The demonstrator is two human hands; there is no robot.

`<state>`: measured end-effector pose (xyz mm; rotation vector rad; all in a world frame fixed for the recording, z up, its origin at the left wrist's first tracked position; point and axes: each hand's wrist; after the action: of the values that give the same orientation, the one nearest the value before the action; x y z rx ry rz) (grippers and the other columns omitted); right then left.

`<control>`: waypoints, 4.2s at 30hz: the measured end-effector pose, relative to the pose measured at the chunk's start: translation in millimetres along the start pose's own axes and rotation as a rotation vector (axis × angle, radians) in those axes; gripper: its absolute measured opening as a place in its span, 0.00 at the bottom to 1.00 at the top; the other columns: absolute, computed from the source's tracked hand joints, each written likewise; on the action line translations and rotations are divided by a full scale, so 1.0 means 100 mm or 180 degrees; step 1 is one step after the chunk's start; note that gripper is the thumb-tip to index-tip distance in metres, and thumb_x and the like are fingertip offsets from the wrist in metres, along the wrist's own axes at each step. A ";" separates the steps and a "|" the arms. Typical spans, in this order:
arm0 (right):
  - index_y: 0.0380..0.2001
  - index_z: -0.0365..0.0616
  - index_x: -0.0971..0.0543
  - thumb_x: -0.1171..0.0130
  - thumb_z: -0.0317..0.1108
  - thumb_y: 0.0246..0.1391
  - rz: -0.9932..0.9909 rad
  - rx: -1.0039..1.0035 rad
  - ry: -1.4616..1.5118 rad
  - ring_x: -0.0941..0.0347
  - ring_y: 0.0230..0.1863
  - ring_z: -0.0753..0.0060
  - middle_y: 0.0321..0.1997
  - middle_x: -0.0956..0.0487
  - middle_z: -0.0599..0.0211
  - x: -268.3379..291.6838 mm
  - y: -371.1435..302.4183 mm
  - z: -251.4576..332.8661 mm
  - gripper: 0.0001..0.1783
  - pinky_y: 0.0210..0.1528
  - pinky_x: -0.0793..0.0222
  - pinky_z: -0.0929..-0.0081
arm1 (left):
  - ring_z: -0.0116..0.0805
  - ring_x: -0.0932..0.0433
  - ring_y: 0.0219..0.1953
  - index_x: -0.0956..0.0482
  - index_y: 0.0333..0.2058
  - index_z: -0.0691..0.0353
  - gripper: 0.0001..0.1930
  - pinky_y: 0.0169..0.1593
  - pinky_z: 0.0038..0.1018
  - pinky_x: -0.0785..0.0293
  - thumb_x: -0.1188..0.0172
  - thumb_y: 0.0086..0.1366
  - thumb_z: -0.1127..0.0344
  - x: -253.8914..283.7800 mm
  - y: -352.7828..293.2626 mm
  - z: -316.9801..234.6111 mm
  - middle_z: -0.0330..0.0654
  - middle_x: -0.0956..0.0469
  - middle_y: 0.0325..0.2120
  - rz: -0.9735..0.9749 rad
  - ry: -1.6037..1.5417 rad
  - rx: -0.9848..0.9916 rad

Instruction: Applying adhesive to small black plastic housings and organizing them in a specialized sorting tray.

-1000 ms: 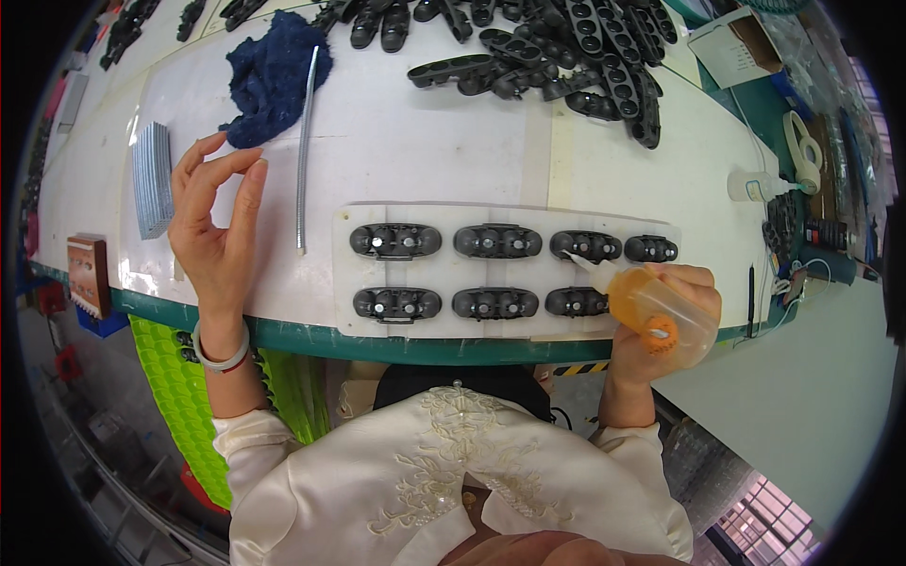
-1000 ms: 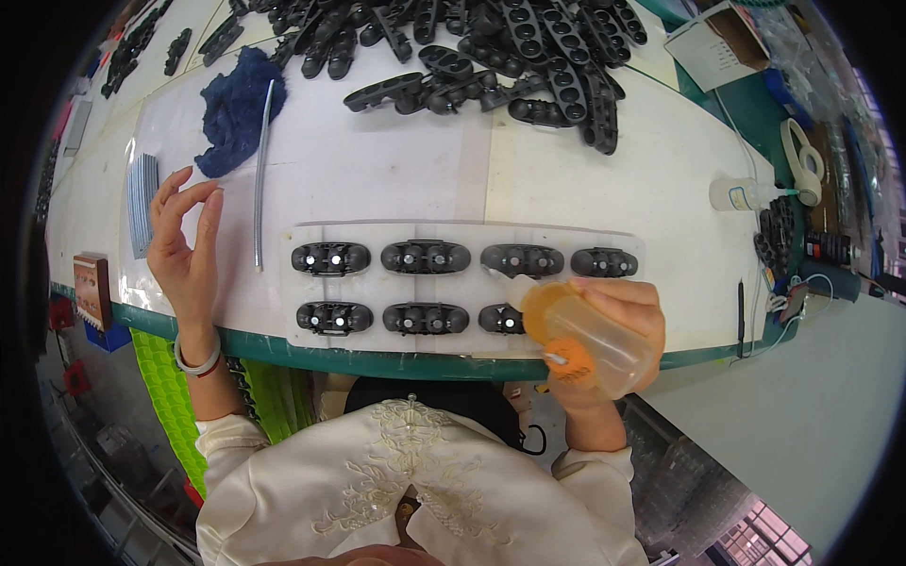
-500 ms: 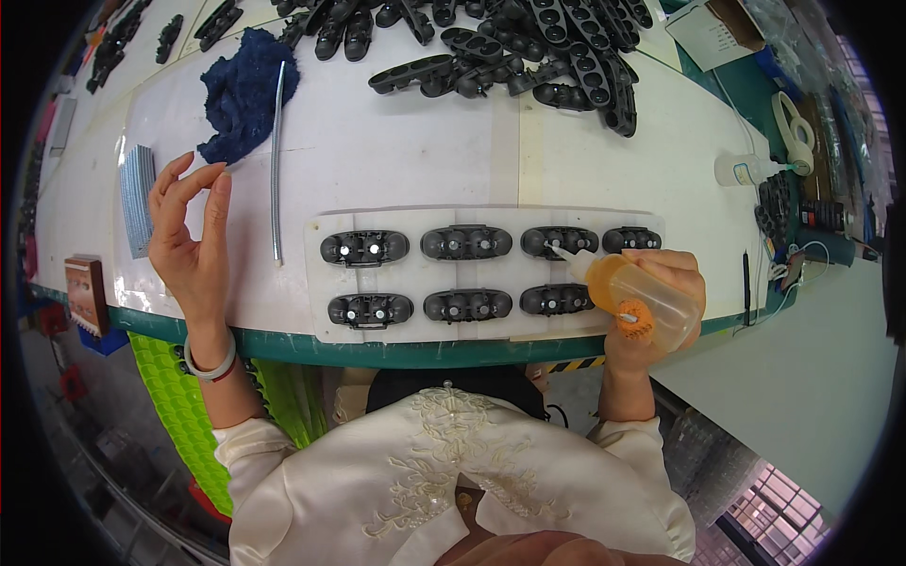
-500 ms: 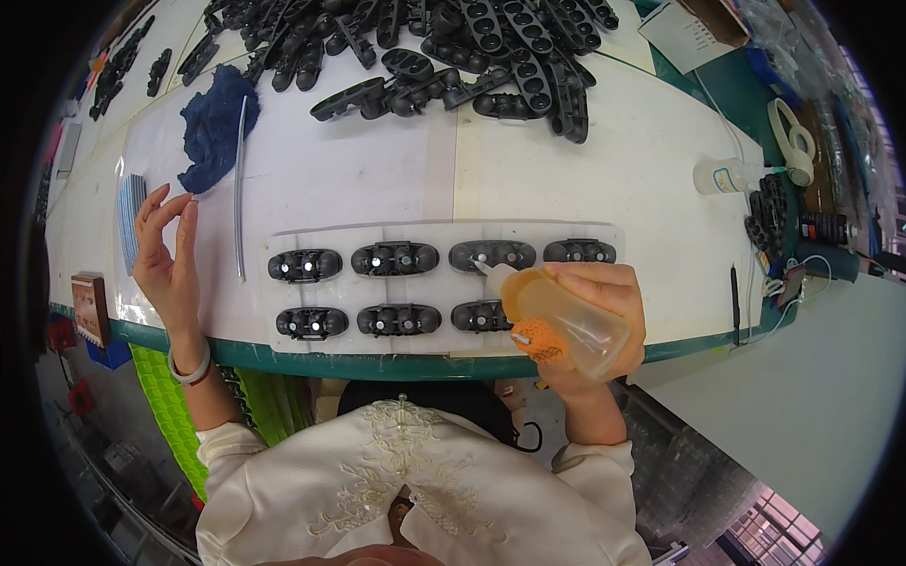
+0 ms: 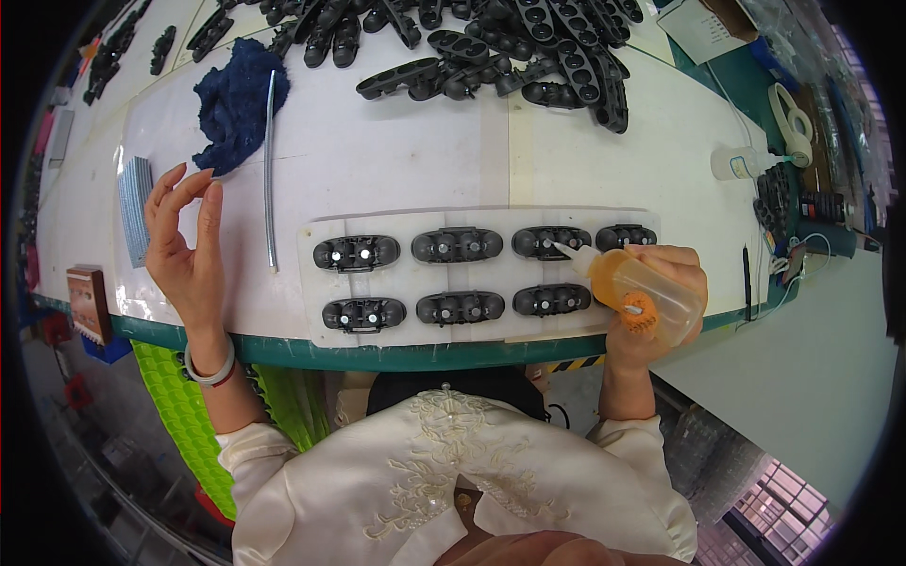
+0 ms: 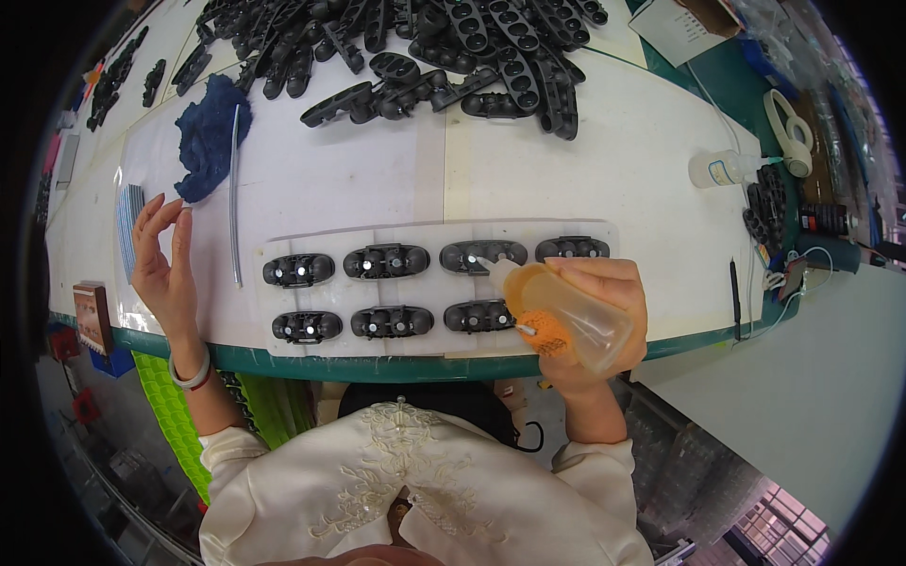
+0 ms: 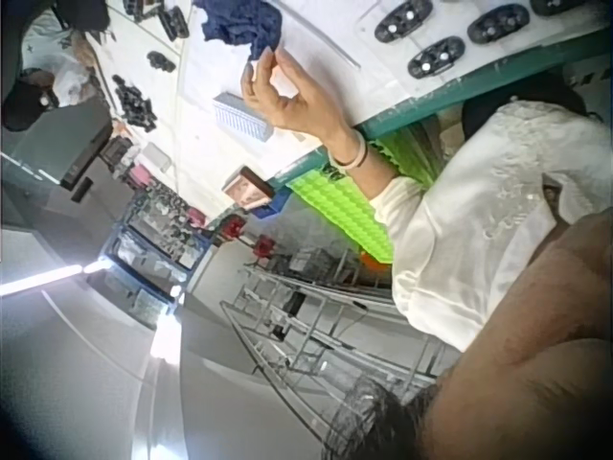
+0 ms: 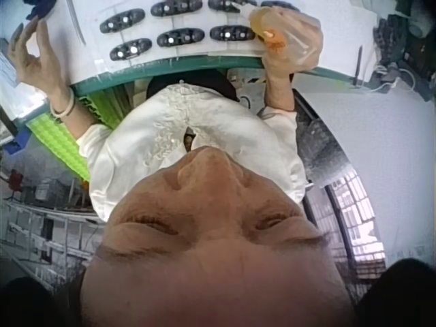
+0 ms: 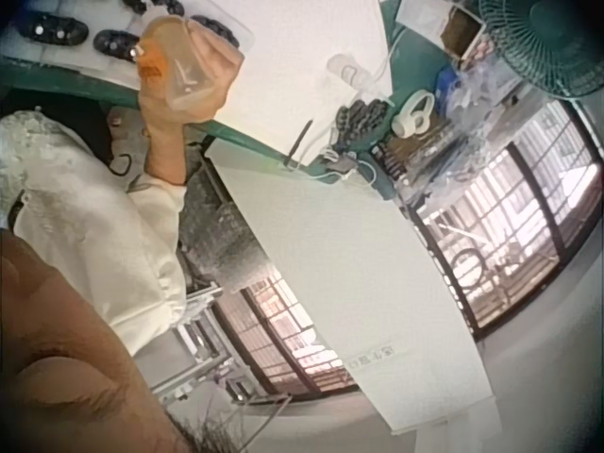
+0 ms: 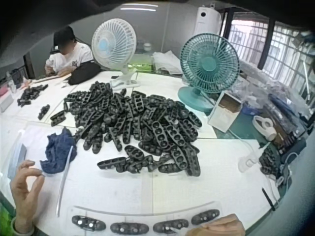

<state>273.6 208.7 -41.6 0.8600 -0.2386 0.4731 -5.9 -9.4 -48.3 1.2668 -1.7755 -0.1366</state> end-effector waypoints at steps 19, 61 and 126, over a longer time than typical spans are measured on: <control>0.31 0.33 0.32 0.47 0.31 0.49 -0.0344 -0.0038 0.0052 0.30 0.30 0.67 0.28 0.30 0.57 0.18 -0.09 -0.12 0.11 0.29 0.31 0.80 | 0.33 0.32 0.48 0.22 0.33 0.65 0.06 0.51 0.27 0.38 0.41 0.55 0.73 0.00 0.02 0.04 0.40 0.24 0.35 0.0063 0.0070 0.0072; 0.29 0.33 0.31 0.47 0.33 0.47 -0.0450 -0.0047 -0.0112 0.30 0.29 0.68 0.28 0.29 0.56 0.47 -0.06 -0.33 0.12 0.29 0.32 0.78 | 0.32 0.32 0.48 0.23 0.35 0.67 0.07 0.52 0.25 0.40 0.44 0.57 0.73 0.00 0.04 0.18 0.42 0.26 0.38 -0.0044 -0.0195 0.0399; 0.28 0.35 0.30 0.53 0.55 0.51 -0.0939 -0.0512 -0.0366 0.30 0.30 0.72 0.28 0.29 0.60 0.67 -0.17 -0.49 0.28 0.28 0.34 0.79 | 0.29 0.31 0.47 0.23 0.37 0.68 0.09 0.52 0.23 0.40 0.45 0.59 0.72 0.00 0.07 0.23 0.42 0.25 0.38 0.0026 -0.0007 0.0483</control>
<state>341.5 257.5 -58.5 0.7504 -0.2470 0.1272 -27.1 -15.4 -57.7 1.3665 -1.8206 0.0016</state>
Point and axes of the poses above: each hand's wrist, its own y-axis towards the middle knuckle, its own x-axis out of the back of the hand, z = x × y
